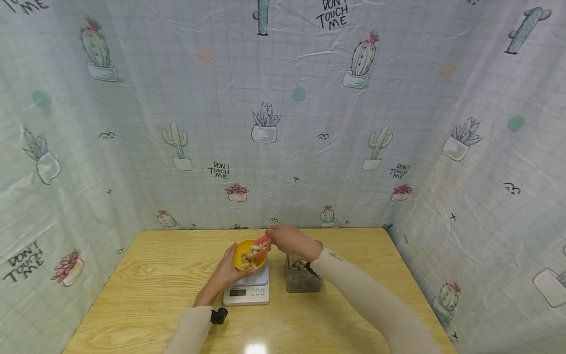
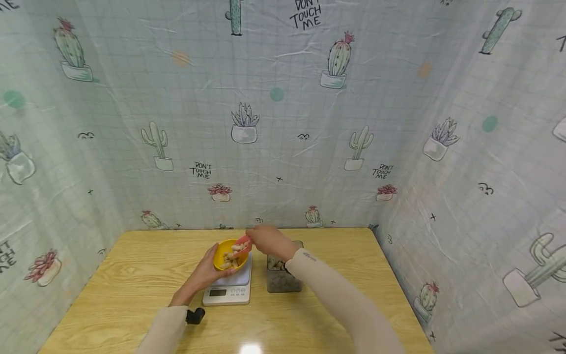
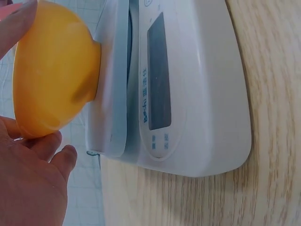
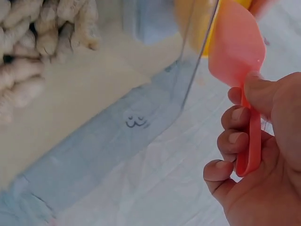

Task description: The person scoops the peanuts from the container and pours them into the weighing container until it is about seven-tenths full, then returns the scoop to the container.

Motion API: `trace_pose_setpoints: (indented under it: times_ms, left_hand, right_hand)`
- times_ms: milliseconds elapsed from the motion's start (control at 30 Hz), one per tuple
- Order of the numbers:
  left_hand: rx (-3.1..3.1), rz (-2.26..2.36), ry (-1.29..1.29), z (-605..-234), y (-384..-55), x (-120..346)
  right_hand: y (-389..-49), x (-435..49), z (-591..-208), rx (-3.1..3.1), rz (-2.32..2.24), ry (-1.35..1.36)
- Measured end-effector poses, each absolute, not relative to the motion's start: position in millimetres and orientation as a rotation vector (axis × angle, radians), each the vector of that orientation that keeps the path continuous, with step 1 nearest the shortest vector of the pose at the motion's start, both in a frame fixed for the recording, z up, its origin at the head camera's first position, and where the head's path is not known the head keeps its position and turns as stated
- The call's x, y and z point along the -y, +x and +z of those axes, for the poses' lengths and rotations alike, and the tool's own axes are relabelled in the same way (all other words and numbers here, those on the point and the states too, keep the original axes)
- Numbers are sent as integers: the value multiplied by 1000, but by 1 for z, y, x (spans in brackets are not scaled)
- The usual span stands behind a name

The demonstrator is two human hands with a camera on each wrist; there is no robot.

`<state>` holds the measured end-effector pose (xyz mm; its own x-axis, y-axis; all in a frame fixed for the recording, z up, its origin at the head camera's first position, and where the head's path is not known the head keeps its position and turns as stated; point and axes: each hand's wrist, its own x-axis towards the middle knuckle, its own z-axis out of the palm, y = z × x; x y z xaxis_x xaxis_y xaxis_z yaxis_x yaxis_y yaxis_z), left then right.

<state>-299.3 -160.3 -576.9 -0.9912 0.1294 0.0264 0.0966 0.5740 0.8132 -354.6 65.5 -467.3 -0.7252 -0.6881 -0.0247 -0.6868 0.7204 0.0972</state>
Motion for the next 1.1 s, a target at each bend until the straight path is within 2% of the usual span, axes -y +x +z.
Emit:
trace_pose_setpoints:
  times_ms: [433, 600, 933, 1100]
  left_hand:
    - [-2780, 1409, 240, -577, -301, 162]
    - [-2789, 1373, 239, -575, -301, 163]
    - [-2877, 1418, 313, -552, -299, 156]
    - [-2859, 1497, 375, -537, -295, 145]
  right_hand:
    - [-351, -59, -436, 2662, -694, 1165]
    - [-350, -77, -429, 2675, -454, 1148]
    - [-349, -135, -444, 2769, 332, 1052]
    - [-339, -159, -450, 2739, 504, 1002]
